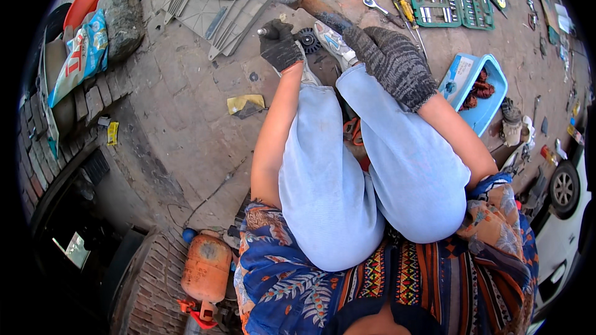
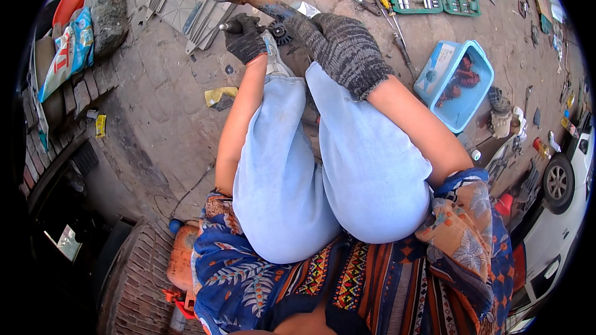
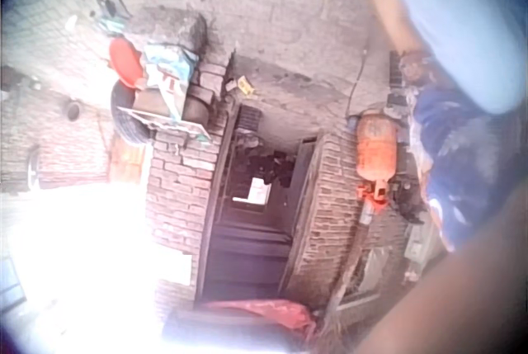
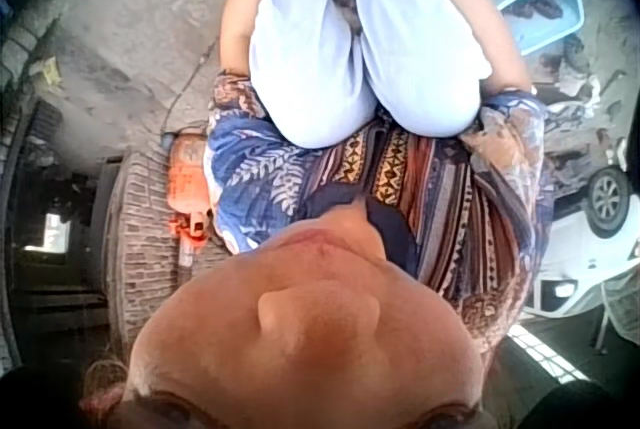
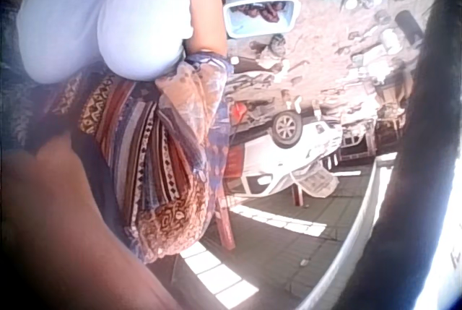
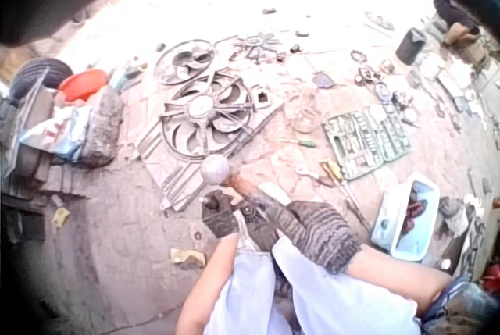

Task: The person sits on the ground and uses a hammer to repeatedly strike a small metal component held in their gloved hands. They adjust the component's position between strikes and continue the process in a cluttered workshop environment.

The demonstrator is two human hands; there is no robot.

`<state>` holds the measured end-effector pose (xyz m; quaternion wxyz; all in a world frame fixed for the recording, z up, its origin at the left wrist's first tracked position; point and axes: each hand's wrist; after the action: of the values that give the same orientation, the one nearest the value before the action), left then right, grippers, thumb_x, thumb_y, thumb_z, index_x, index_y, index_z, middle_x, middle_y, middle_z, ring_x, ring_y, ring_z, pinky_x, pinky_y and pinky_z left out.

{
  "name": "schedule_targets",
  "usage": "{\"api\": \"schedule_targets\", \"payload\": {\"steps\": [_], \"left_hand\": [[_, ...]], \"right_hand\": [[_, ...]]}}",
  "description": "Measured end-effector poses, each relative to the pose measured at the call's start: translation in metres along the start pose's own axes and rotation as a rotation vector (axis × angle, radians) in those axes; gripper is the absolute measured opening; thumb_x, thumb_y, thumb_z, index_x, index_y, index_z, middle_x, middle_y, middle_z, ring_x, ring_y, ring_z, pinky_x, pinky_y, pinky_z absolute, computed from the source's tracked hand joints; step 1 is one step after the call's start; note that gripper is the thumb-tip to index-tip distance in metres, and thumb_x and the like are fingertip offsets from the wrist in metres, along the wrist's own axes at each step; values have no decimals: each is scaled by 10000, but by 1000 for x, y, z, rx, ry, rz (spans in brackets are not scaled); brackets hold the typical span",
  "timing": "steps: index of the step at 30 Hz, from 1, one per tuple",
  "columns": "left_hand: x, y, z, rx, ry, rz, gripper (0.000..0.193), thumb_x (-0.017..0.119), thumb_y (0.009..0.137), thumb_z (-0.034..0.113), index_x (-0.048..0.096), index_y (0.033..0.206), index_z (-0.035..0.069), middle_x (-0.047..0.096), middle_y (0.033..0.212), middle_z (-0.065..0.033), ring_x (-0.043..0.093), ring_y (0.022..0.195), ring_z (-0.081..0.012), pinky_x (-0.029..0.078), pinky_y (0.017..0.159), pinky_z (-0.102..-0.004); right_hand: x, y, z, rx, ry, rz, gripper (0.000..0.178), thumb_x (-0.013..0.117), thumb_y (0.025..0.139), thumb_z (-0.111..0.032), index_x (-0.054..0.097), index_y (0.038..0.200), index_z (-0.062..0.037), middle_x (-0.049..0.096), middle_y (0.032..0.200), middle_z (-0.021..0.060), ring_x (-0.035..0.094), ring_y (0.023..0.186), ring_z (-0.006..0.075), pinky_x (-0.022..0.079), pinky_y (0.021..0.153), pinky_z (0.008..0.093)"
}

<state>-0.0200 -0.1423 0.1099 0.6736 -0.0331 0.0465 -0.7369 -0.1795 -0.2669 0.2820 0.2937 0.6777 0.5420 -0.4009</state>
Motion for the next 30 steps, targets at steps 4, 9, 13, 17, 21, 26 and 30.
{"api": "schedule_targets", "payload": {"steps": [4,9,13,17,21,26,30], "left_hand": [[3,1,0,25,-6,-11,122,589,866,117,543,831,10,612,702,-68,573,607,-129,467,548,-277],[1,3,-5,27,-70,-14,113,587,865,104,538,813,15,595,703,-55,569,628,-125,465,563,-279],[1,1,1,-15,-25,-27,119,593,863,107,534,806,20,593,714,-56,567,642,-122,463,576,-276],[-1,3,-5,7,-7,-33,125,592,868,120,538,824,16,598,715,-62,578,642,-128,465,579,-273],[3,-1,1,-12,-78,-36,135,585,877,136,541,854,10,604,717,-66,588,644,-135,464,583,-270],[0,1,-2,7,-44,-41,137,581,882,139,539,864,10,607,722,-71,586,651,-137,463,590,-269],[2,-1,-4,12,-64,-44,142,596,870,142,554,857,6,609,716,-69,578,655,-136,461,602,-275]], "right_hand": [[2,-1,2,19,47,33,322,500,879,-208,547,1194,-160,601,919,181,600,816,327,472,697,436],[-2,1,-3,84,35,-63,300,481,897,-225,558,1180,-164,601,937,188,598,824,335,472,705,432],[-1,3,-3,152,135,-62,310,472,902,-271,562,1174,-153,602,936,205,594,831,350,467,713,439],[1,2,-3,119,120,-20,325,470,903,-308,578,1142,-117,604,922,211,593,831,356,462,718,444],[-1,4,-3,192,182,-39,332,471,906,-320,590,1111,-87,605,913,208,593,835,353,461,722,440],[-13,11,-15,367,278,-149,333,476,908,-324,582,1132,-102,602,899,206,593,838,345,463,721,438],[2,0,0,28,24,9,316,487,897,-254,556,1185,-142,601,913,197,599,834,332,471,713,430]]}}
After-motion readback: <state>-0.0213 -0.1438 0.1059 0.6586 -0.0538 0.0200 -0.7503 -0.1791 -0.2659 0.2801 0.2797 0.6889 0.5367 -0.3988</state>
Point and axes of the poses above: each hand's wrist, its own y-axis towards the middle knuckle, its own x-axis out of the palm, z = x × y
